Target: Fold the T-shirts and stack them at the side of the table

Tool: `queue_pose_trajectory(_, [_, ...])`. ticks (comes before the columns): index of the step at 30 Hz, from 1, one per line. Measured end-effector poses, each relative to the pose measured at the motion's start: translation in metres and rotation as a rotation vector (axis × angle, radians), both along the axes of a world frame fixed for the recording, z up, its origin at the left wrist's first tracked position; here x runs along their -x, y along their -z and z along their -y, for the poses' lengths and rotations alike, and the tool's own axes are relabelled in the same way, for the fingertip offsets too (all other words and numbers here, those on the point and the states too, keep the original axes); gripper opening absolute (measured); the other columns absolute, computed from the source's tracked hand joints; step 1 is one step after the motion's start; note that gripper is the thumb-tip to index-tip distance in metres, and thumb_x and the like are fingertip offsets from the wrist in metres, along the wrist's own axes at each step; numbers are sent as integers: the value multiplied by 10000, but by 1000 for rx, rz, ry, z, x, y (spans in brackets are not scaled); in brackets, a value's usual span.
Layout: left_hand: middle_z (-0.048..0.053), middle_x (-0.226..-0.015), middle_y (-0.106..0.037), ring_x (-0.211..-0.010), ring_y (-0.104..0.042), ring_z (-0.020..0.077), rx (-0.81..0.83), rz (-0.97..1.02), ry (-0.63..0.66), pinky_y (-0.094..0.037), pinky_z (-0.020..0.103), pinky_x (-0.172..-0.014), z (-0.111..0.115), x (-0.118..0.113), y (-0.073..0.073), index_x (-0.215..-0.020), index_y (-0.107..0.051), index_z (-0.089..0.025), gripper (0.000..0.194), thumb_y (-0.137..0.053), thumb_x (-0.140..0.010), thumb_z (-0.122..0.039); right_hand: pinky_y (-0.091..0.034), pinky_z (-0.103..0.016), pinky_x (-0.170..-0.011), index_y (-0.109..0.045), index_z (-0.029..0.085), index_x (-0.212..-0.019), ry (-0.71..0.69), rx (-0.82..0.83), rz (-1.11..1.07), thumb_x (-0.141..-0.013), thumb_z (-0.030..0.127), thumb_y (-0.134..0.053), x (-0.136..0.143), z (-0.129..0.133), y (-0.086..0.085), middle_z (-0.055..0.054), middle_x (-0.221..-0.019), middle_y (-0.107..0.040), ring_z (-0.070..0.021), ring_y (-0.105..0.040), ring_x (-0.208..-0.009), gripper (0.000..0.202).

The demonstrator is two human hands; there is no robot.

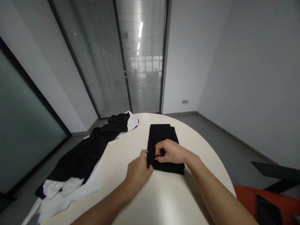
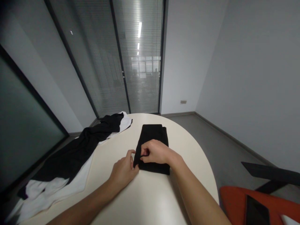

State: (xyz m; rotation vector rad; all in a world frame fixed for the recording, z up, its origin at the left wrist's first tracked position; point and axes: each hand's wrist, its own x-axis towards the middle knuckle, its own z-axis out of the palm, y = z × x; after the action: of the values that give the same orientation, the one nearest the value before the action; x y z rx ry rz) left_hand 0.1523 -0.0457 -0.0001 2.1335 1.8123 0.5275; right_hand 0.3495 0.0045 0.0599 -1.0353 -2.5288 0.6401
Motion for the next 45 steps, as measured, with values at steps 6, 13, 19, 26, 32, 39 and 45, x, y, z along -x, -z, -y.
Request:
queue_pose_trajectory(6, [58,-840,-708,-749,-686,268,-47,-27,15,-424,305,-662,-3,0,-4,-1277,-471,-221,430,-547,-887,-385,-348,-209,-574,-673,187,-756,8,15,20,-731,227,-735,3,1,-1,29,-731,-673,-107,-573,-638,78])
queue_pose_trajectory(13, [142,-1029,-719,-914,-699,330,-61,-120,56,-474,375,-771,-3,-6,-10,-1310,-477,-189,470,-547,-849,-249,-352,-220,-607,-661,202,-748,28,-64,48,-700,190,-727,5,3,-3,35,-757,-681,-120,-583,-679,82])
queue_pose_trajectory(19, [116,-1081,-703,-973,-684,303,-29,-38,83,-483,373,-833,-4,-1,-7,-1307,-483,-213,496,-561,-817,-191,-350,-216,-587,-674,210,-770,35,-4,66,-716,212,-718,3,2,-1,36,-760,-686,-115,-583,-664,70])
queue_pose_trajectory(26, [115,-1301,-572,-1141,-591,280,-152,-42,236,-512,379,-905,-4,14,-6,-1291,-540,-230,504,-562,-798,-132,-363,-205,-566,-712,224,-889,-10,125,146,-660,273,-800,8,-1,13,35,-803,-697,-120,-605,-674,250])
queue_pose_trajectory(32, [74,-1440,-549,-1340,-481,266,-191,-61,669,-383,451,-1132,-17,39,-15,-1351,-575,-281,486,-622,-875,-194,-424,-221,-622,-755,216,-896,-49,216,164,-653,309,-830,6,1,13,11,-828,-723,-146,-636,-714,271])
queue_pose_trajectory(39, [61,-1504,-492,-1373,-461,277,-215,-50,750,-414,468,-1115,-22,52,-17,-1413,-535,-349,546,-649,-892,-230,-459,-299,-658,-729,192,-914,597,19,152,-919,497,-557,-30,-12,0,-96,-833,-733,-226,-667,-769,350])
queue_pose_trajectory(45, [86,-1497,-492,-1353,-477,250,-226,-72,738,-424,438,-1108,-23,47,-8,-1426,-523,-302,456,-536,-974,-239,-501,-453,-773,-729,154,-932,1057,131,370,-932,665,-385,-57,-36,24,-225,-1052,-718,-381,-684,-994,616])
